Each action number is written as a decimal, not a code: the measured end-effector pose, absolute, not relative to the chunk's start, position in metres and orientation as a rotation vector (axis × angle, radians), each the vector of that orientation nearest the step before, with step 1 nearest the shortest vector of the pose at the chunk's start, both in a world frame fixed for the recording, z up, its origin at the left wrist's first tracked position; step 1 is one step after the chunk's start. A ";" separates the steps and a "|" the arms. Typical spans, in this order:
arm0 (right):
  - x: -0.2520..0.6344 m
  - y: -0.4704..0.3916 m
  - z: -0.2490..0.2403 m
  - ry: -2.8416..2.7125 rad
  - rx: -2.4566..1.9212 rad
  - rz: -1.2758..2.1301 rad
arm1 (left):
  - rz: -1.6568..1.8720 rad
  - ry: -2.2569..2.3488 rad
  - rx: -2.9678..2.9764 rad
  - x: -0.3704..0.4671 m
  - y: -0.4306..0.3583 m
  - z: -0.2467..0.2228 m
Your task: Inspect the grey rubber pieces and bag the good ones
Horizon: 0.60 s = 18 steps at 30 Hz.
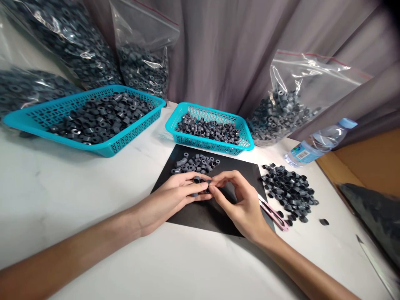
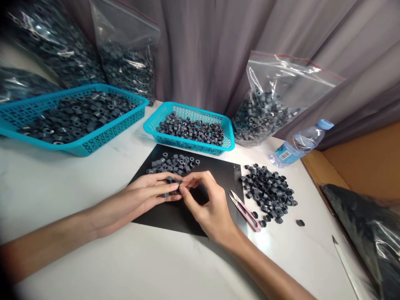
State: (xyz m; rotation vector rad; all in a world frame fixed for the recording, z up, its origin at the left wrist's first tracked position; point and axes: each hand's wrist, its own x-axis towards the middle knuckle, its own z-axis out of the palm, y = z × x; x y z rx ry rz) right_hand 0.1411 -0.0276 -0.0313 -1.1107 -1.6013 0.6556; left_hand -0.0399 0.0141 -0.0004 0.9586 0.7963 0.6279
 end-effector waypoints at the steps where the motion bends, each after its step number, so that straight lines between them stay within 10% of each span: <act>1: 0.141 -0.027 -0.031 -1.595 -1.111 0.658 | 0.624 0.801 0.973 -0.040 0.014 -0.001; 18: 0.146 -0.022 -0.031 -1.508 -1.035 0.801 | 0.617 0.916 1.200 -0.041 0.011 0.002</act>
